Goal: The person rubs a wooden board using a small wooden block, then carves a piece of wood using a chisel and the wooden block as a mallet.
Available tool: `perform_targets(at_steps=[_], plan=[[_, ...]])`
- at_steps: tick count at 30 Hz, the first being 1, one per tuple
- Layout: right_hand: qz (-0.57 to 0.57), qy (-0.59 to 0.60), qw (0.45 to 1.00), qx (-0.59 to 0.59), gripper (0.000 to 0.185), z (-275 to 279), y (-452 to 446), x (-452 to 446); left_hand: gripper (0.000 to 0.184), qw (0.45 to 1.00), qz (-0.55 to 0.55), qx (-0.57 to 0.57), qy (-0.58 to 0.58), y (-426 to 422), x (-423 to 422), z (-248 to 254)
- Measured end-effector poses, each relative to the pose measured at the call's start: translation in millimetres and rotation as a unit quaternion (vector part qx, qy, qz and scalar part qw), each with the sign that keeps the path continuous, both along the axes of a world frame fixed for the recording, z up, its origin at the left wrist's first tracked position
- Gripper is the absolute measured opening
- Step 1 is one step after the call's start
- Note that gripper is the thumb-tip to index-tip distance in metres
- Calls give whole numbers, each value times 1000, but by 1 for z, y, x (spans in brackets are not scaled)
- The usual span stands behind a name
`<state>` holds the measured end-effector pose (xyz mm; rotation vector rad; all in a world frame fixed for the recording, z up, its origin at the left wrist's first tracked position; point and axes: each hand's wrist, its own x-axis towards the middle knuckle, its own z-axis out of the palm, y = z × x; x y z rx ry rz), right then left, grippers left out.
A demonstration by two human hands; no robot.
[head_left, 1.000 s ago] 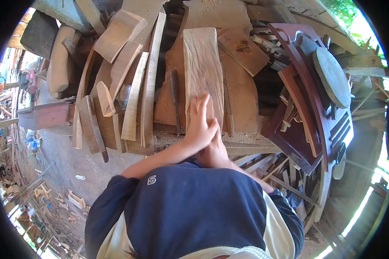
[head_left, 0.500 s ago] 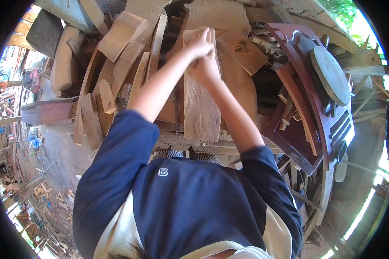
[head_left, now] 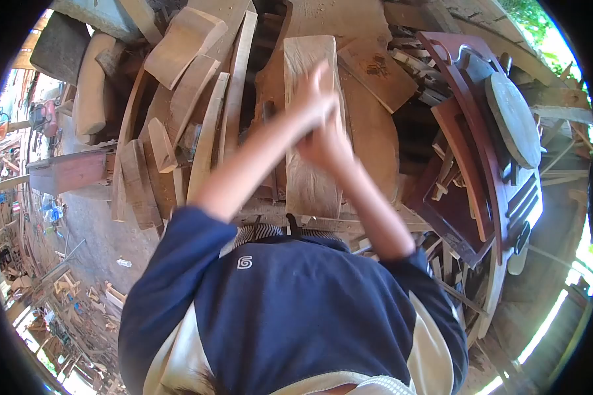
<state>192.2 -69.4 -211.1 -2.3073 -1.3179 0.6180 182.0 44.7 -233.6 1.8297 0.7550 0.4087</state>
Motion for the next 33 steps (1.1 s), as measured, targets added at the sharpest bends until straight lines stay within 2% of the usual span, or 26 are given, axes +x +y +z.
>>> perform_targets(at_steps=[1, 2, 4, 5, 7, 8, 10, 11, 12, 13, 14, 15, 17, 19, 20, 21, 22, 23, 25, 26, 27, 28, 29, 30, 31, 33], plan=[[-43, 47, 998, 17, 75, -6, 37, 28, 79, 991, -2, -124, 60, 40, 30, 19], [-13, -7, 1000, 10, 70, -9, 71, 54, 78, 993, -16, -108, 38, 78, 63, -2], [27, -126, 990, 55, 73, -43, 129, 98, 79, 989, -31, -141, 37, 121, 93, 13], [32, -118, 991, 45, 75, -18, 131, 99, 82, 989, -31, -136, 56, 133, 102, 17], [33, -172, 984, 24, 77, -18, 137, 98, 88, 986, -47, -124, 103, 136, 108, 16], [32, -169, 985, 20, 77, -28, 128, 93, 88, 985, -49, -127, 105, 125, 102, 18], [77, -160, 978, 106, 73, -42, 98, 77, 93, 980, -16, -5, 198, 95, 86, 20], [32, -41, 993, 109, 64, -29, 67, 52, 96, 977, -23, 9, 211, 73, 71, 8], [14, -23, 993, 115, 61, -28, 36, 27, 105, 968, -89, 2, 236, 54, 49, 0], [60, -51, 995, 68, 62, -15, -1, 3, 107, 970, -106, 4, 219, 16, 17, 7], [47, -47, 985, 161, 61, -11, -38, -26, 105, 979, -87, 33, 181, -25, -16, 5], [26, -6, 996, 88, 60, -5, -73, -52, 100, 990, -53, 33, 124, -63, -51, 10], [41, -29, 994, 100, 66, 7, -122, -89, 93, 999, -6, 47, 11, -119, -103, 20], [-77, 162, 977, 118, 66, 6, -143, -107, 90, 997, 23, 56, -48, -143, -125, 26], [-233, 401, 878, 118, 69, 3, -137, -104, 90, 998, 39, 7, -49, -142, -124, 25], [-233, 400, 878, 117, 69, 0, -130, -96, 90, 998, 39, 6, -49, -137, -118, 22], [-90, 189, 974, 89, 69, -2, -120, -86, 90, 998, 46, -1, -50, -121, -103, 23], [60, -36, 996, 55, 69, -4, -106, -72, 90, 997, 53, -7, -52, -101, -85, 19], [-44, 83, 994, 55, 66, -6, -35, -22, 87, 991, 86, -33, -102, -40, -24, -19], [-55, 47, 995, 70, 61, -11, 4, 3, 85, 996, 87, -4, -26, -2, 4, -10], [-20, 73, 995, 59, 56, -7, 40, 33, 88, 997, 77, -18, 22, 39, 35, -13], [-39, 12, 992, 120, 63, -37, 73, 61, 91, 994, 94, 1, 60, 74, 68, -19], [-36, 30, 994, 95, 46, -24, 100, 80, 91, 993, 90, -39, 71, 92, 76, 10], [-35, -32, 996, 70, 43, -23, 117, 94, 83, 975, 132, -176, 25, 91, 93, -6], [-16, -73, 995, 72, 43, -25, 129, 102, 63, 979, 110, -52, 163, 108, 91, 29], [-47, -47, 997, 50, 45, -28, 136, 103, 73, 986, 113, -30, 116, 118, 89, 3]])
